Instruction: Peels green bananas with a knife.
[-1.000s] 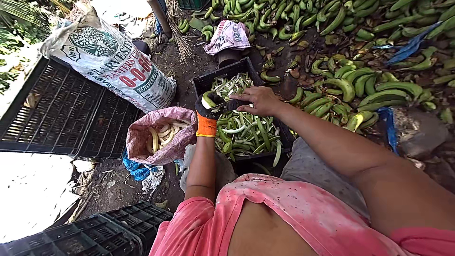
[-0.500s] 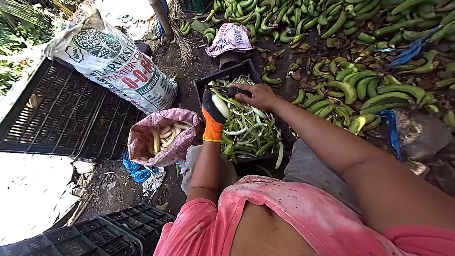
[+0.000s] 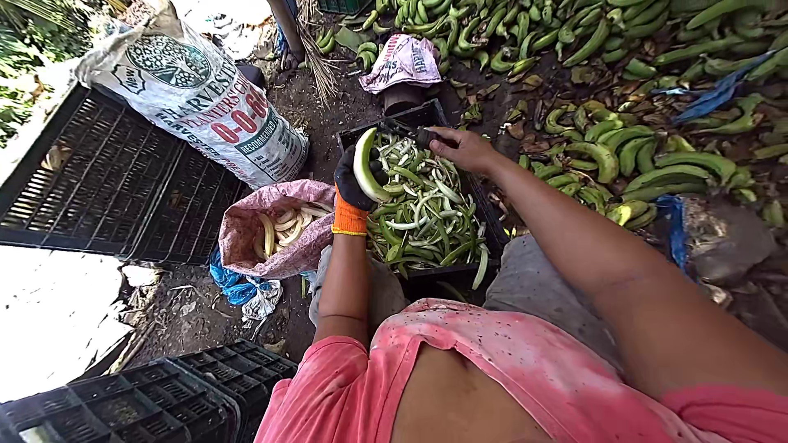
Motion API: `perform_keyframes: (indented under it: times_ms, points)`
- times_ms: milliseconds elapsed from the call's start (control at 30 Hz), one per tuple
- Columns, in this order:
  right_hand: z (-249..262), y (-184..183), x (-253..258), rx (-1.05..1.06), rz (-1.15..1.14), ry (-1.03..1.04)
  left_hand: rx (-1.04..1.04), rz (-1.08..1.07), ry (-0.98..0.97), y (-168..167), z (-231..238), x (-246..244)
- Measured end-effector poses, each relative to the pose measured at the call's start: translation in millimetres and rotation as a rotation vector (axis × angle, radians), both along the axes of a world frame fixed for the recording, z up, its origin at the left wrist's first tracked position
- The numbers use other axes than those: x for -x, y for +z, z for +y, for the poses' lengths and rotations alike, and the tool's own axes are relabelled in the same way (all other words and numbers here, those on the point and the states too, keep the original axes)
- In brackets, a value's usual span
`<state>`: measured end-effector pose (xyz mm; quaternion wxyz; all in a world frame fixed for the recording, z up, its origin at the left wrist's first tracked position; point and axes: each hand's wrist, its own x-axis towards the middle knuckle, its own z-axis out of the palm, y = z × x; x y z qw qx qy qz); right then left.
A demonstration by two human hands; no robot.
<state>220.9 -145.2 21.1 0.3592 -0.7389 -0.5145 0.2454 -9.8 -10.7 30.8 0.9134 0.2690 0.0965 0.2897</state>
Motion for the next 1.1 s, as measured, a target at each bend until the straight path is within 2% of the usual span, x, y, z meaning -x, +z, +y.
perform_keyframes:
  times_ms: [33, 100, 167, 267, 367, 433, 500, 600, 733, 833, 933, 967, 1033, 1100]
  points:
    - [-6.9, 4.5, 0.9, -0.067, -0.089, 0.059, 0.028, -0.043, -0.076, -9.3, 10.7, -0.4]
    - [-20.2, 13.8, 7.8, -0.18, -0.211, 0.225, 0.02, -0.046, -0.099, -17.0, 19.0, -3.5]
    - [-27.4, 14.9, 15.8, -0.234, -0.369, 0.334, 0.127, -0.074, -0.237, -19.4, 24.4, -6.1]
    - [-27.0, 8.9, 23.7, -0.265, -0.526, 0.401, 0.255, -0.093, -0.335, -20.3, 21.8, -9.5]
    - [-22.3, 3.2, 30.9, -0.288, -0.593, 0.391, 0.261, -0.015, -0.311, -17.3, 16.9, -12.8]
    - [-19.5, -1.5, 36.5, -0.277, -0.602, 0.359, 0.186, 0.097, -0.195, -15.6, 16.5, -12.1]
    - [-14.6, -6.7, 43.0, -0.266, -0.58, 0.297, -0.006, 0.215, 0.01, -18.3, 15.7, -10.0]
    - [-2.7, -7.5, 53.6, -0.179, -0.484, 0.143, -0.574, 0.365, 0.334, -21.8, -2.0, -4.8]
    - [13.5, -15.0, 69.3, 0.082, -0.201, -0.079, -0.435, 0.611, 0.456, -19.6, -12.8, -19.5]
    - [22.5, -24.3, 64.0, 0.248, -0.015, -0.187, -0.569, 0.686, 0.423, -17.8, -13.4, -12.6]
    - [18.4, -32.5, 43.4, 0.374, -0.036, -0.202, -0.534, 0.591, 0.42, -17.1, 0.3, 1.2]
    - [15.0, -32.4, 38.4, 0.401, -0.057, -0.196, -0.569, 0.627, 0.45, -9.5, 5.2, 12.6]
    - [10.3, -26.8, 30.1, 0.441, -0.077, -0.193, -0.73, 0.815, 0.584, 5.2, 23.8, 40.8]
    - [6.2, -16.1, 22.5, 0.5, -0.119, -0.192, -0.892, 1.165, 0.717, 11.2, 50.2, 76.2]
